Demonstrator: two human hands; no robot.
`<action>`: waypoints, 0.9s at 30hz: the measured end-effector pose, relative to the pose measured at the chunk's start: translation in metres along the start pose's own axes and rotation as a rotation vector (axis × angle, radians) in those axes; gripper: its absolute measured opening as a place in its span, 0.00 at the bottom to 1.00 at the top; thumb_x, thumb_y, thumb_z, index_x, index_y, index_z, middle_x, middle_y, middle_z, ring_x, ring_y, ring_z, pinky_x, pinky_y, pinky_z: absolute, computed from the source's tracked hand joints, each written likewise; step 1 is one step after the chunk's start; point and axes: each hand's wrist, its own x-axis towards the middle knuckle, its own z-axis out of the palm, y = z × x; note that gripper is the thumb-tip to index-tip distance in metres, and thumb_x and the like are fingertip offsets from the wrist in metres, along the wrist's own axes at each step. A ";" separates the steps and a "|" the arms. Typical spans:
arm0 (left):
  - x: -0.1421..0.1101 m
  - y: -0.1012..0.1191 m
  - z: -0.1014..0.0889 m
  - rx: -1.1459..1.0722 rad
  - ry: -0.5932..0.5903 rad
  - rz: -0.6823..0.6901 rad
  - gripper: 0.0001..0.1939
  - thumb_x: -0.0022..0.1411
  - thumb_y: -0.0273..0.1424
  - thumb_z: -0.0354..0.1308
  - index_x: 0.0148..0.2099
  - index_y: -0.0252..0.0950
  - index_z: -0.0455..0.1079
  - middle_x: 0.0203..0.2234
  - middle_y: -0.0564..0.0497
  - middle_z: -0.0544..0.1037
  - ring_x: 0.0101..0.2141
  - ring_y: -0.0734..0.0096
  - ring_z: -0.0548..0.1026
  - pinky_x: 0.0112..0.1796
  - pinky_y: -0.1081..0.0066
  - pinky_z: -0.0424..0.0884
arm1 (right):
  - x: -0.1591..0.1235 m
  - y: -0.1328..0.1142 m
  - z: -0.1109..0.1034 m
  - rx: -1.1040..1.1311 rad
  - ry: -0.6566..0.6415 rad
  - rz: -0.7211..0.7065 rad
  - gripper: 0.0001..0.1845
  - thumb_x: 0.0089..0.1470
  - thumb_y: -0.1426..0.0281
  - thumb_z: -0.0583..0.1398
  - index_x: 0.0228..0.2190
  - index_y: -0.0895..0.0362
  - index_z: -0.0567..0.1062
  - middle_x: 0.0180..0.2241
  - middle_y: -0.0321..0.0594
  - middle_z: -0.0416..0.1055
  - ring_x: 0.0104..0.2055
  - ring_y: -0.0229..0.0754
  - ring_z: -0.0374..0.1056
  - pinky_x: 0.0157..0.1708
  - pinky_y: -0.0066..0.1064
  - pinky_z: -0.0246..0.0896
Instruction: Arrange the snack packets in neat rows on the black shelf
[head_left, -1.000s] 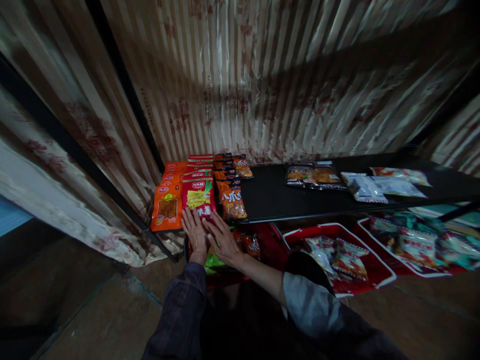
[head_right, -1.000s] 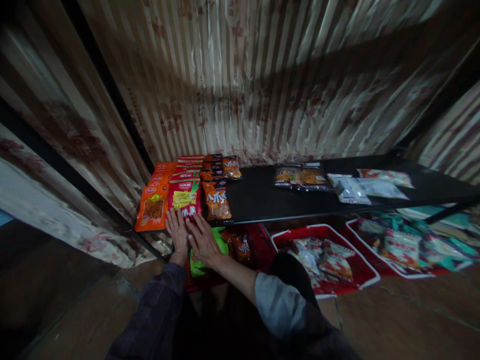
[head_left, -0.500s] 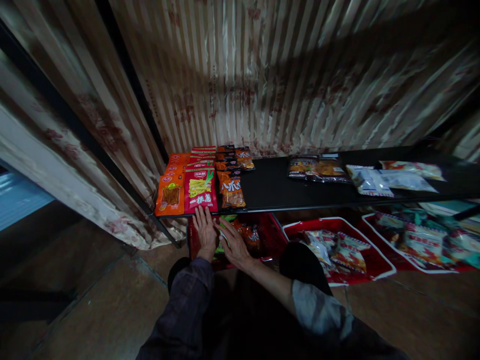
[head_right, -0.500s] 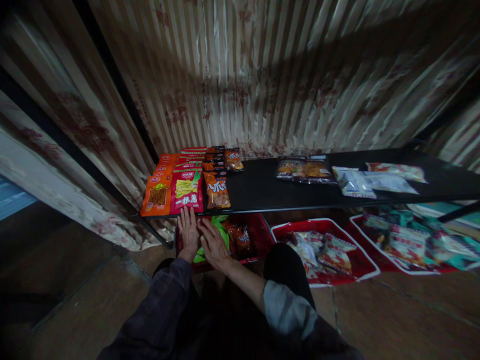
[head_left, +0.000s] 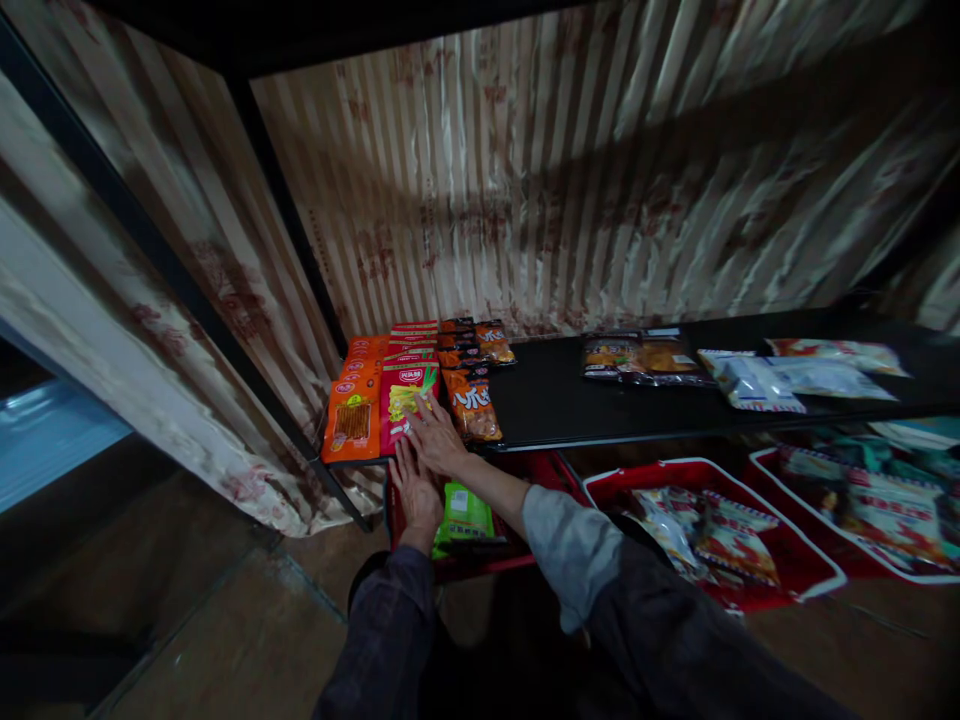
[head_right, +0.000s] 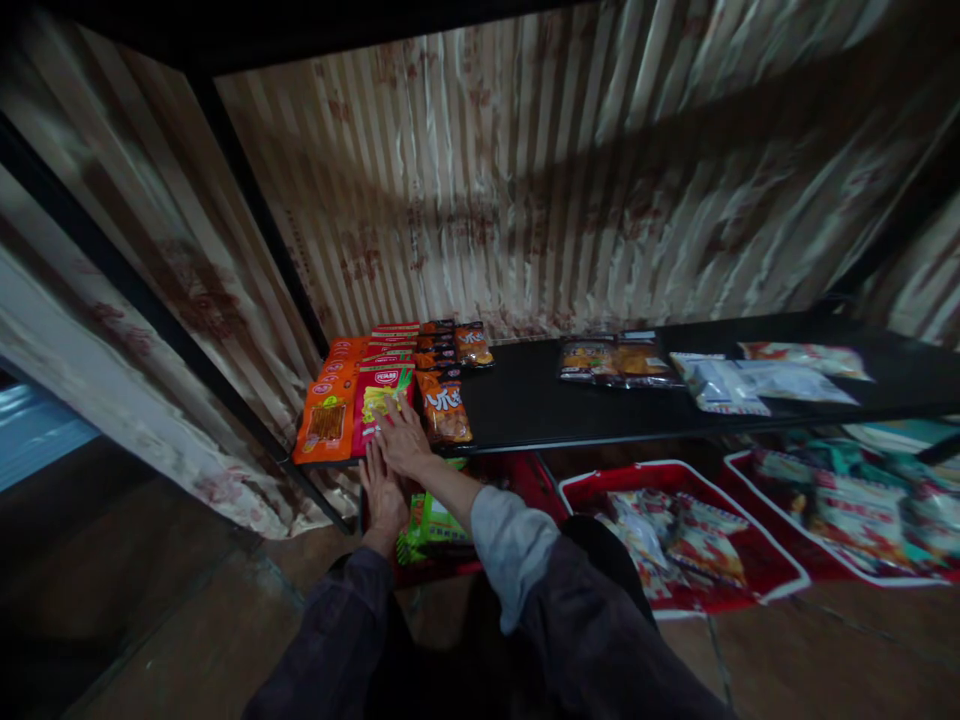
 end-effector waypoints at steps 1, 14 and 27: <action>0.001 0.001 -0.001 0.008 0.002 -0.004 0.27 0.62 0.25 0.44 0.64 0.29 0.54 0.63 0.34 0.51 0.65 0.55 0.41 0.60 0.47 0.46 | 0.006 0.000 0.001 -0.018 -0.019 0.009 0.26 0.60 0.66 0.49 0.59 0.54 0.59 0.66 0.42 0.44 0.68 0.50 0.32 0.62 0.49 0.38; -0.001 -0.003 0.014 0.085 0.052 0.023 0.28 0.61 0.26 0.48 0.63 0.28 0.55 0.63 0.32 0.52 0.64 0.50 0.41 0.59 0.47 0.48 | 0.070 0.008 0.013 -0.078 -0.193 0.248 0.29 0.60 0.54 0.45 0.60 0.46 0.56 0.67 0.40 0.40 0.67 0.60 0.27 0.59 0.58 0.28; -0.003 -0.003 0.014 0.051 0.099 0.057 0.29 0.59 0.21 0.46 0.63 0.26 0.54 0.62 0.31 0.55 0.65 0.53 0.42 0.59 0.46 0.48 | 0.084 0.015 0.019 -0.095 -0.243 0.277 0.32 0.59 0.50 0.42 0.62 0.45 0.51 0.67 0.39 0.34 0.67 0.59 0.27 0.59 0.61 0.26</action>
